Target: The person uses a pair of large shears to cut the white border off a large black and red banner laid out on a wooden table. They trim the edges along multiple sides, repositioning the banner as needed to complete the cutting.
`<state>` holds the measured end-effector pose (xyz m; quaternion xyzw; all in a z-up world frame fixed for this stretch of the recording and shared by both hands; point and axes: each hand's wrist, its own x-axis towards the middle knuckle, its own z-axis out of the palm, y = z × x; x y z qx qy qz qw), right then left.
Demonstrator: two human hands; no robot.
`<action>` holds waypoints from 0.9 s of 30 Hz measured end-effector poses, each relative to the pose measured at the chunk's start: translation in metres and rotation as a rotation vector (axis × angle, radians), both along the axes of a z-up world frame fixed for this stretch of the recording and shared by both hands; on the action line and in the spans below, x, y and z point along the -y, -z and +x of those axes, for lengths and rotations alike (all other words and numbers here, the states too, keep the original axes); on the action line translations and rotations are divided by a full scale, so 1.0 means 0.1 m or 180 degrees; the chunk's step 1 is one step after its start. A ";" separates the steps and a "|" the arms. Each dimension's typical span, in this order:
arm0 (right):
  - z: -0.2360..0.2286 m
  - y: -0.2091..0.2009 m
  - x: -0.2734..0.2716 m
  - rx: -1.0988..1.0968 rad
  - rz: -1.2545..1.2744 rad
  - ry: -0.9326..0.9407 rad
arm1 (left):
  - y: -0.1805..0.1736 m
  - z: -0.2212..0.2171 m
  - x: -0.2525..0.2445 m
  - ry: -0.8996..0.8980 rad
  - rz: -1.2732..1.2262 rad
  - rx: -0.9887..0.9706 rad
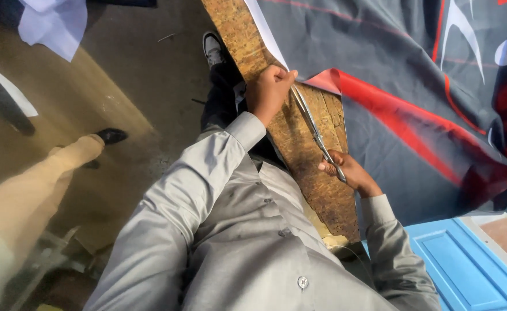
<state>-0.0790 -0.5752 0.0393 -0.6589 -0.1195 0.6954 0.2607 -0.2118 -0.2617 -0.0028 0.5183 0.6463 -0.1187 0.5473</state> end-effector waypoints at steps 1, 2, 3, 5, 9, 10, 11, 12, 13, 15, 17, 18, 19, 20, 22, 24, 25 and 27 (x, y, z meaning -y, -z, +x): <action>0.01 0.03 -0.06 -0.0045 0.0066 0.0015 | 0.12 0.00 0.03 0.0136 0.0037 -0.0070; 0.02 0.07 -0.12 -0.0089 0.0135 0.0031 | 0.23 0.00 0.06 0.0274 0.0076 -0.0139; 0.01 0.13 -0.17 -0.0096 0.0119 0.0041 | 0.41 -0.02 0.12 0.0284 0.0060 -0.0145; -0.01 0.25 -0.27 -0.0291 0.0379 0.0075 | 0.78 -0.06 0.23 -0.0260 -0.0216 -0.0078; 0.01 0.36 -0.30 -0.0380 0.0414 0.0117 | 0.98 -0.11 0.25 -0.0824 -0.0369 0.0212; 0.03 0.36 -0.31 -0.0395 0.0397 0.0106 | 0.95 -0.10 0.25 -0.0936 -0.0397 0.0358; 0.05 0.35 -0.31 -0.0409 0.0379 0.0096 | 0.91 -0.10 0.25 -0.1047 -0.0423 0.0504; 0.04 0.35 -0.30 -0.0410 0.0371 0.0100 | 0.88 -0.11 0.25 -0.1044 -0.0432 0.0501; 0.04 0.35 -0.30 -0.0372 0.0399 0.0097 | 0.85 -0.12 0.25 -0.0913 -0.0427 0.0452; 0.04 0.33 -0.36 -0.0334 0.0408 0.0085 | 0.79 -0.12 0.25 -0.0792 -0.0439 0.0402; 0.03 0.28 -0.52 -0.0262 0.0477 0.0039 | 0.70 -0.14 0.23 -0.0752 -0.0498 0.0550; 0.02 0.35 -0.51 -0.0269 0.0479 0.0032 | 0.62 -0.13 0.22 -0.0759 -0.0495 0.0544; 0.02 0.41 -0.49 -0.0249 0.0490 0.0047 | 0.54 -0.11 0.20 -0.0885 -0.0541 0.0623; 0.01 0.47 -0.48 -0.0224 0.0497 0.0069 | 0.46 -0.10 0.18 -0.1004 -0.0594 0.0705; 0.04 0.39 -0.62 -0.0160 0.0506 0.0039 | 0.57 -0.12 0.22 -0.1056 -0.0614 0.0774; 0.07 0.32 -0.73 -0.0099 0.0515 -0.0005 | 0.59 -0.12 0.26 -0.1123 -0.0633 0.0842; 0.07 0.29 -0.78 -0.0072 0.0511 -0.0016 | 0.56 -0.11 0.27 -0.1223 -0.0651 0.0917; 0.09 0.26 -0.87 -0.0053 0.0511 -0.0044 | 0.52 -0.11 0.26 -0.1340 -0.0661 0.0990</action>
